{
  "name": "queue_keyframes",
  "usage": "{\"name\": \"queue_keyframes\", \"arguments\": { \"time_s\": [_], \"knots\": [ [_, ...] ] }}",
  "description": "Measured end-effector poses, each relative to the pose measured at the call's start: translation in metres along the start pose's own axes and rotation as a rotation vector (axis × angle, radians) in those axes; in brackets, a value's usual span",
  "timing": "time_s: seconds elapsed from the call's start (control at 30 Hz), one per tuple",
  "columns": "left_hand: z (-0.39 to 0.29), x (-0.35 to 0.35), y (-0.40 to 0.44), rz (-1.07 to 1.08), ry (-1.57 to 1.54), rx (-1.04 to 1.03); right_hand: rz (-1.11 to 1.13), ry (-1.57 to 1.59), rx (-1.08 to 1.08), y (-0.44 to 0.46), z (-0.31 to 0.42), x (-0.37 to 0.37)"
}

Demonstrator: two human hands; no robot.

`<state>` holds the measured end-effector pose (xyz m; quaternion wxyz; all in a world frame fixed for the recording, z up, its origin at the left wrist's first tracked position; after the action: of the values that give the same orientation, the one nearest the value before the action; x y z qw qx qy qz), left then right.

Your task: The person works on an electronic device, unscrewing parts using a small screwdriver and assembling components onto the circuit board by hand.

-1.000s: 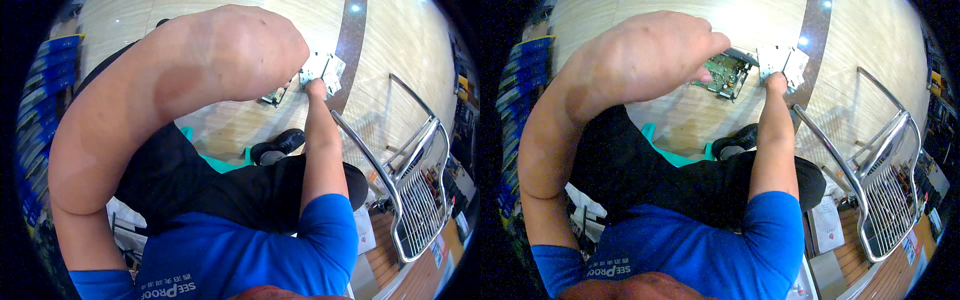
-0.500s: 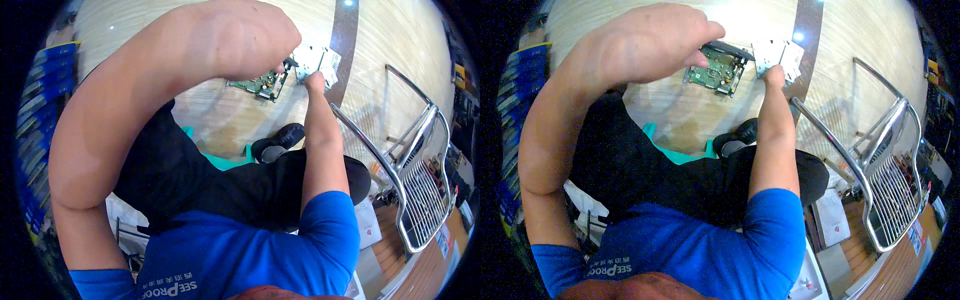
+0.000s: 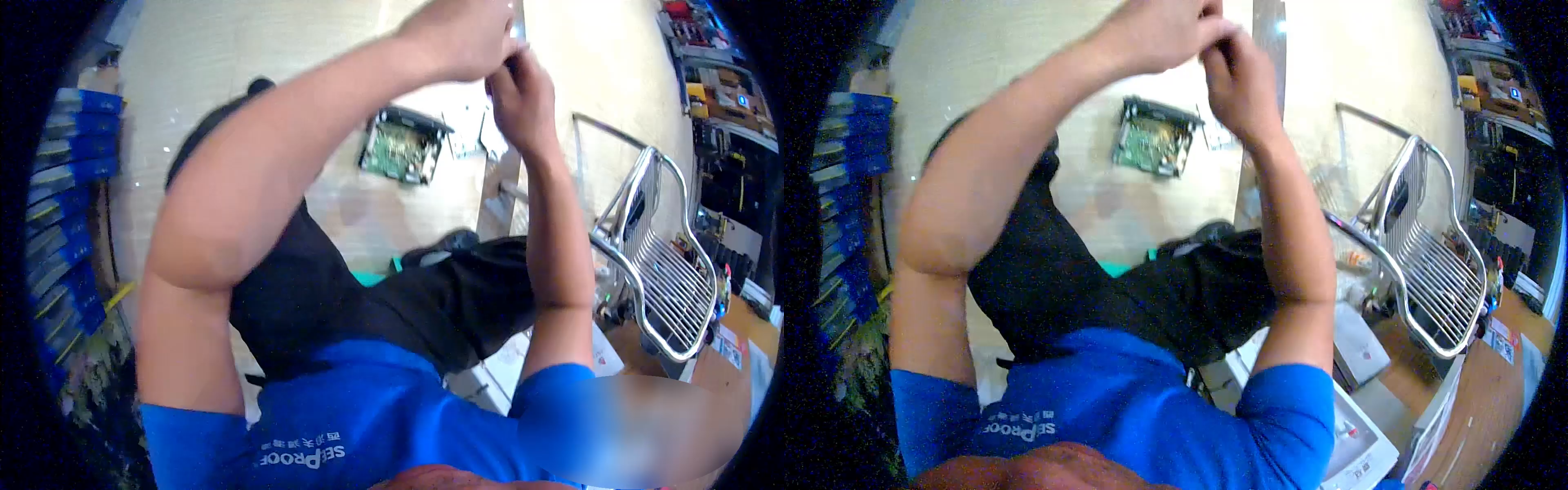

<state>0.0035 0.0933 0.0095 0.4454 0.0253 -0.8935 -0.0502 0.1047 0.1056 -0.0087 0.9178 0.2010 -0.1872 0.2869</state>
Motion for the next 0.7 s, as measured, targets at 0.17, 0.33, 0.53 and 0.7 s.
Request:
{"name": "queue_keyframes", "arguments": {
  "time_s": [0.17,0.33,0.53,0.7],
  "knots": [
    [0.009,-0.011,-0.018,0.121,-0.029,0.038,-0.054,0.169,-0.188,-0.040,-0.001,0.000],
    [0.012,-0.026,-0.034,0.188,-0.001,0.050,-0.074,0.203,-0.147,-0.052,-0.005,-0.016],
    [0.015,-0.044,-0.032,0.234,-0.028,0.110,-0.064,0.240,-0.101,-0.059,-0.027,-0.010],
    [0.013,-0.076,-0.027,0.315,0.054,0.067,-0.036,0.186,-0.175,-0.070,-0.047,-0.004]
  ]
}}
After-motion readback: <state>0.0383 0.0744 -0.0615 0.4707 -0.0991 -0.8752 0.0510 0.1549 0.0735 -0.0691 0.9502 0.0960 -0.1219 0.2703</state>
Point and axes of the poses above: each hand's wrist, its own y-axis towards the middle knuckle, its own x-axis out of the back of the hand, z = x × y, the point moved 9 cm from there along y, towards the middle knuckle, and after that the axes turned 14 degrees about y, right-handed, at the moved point
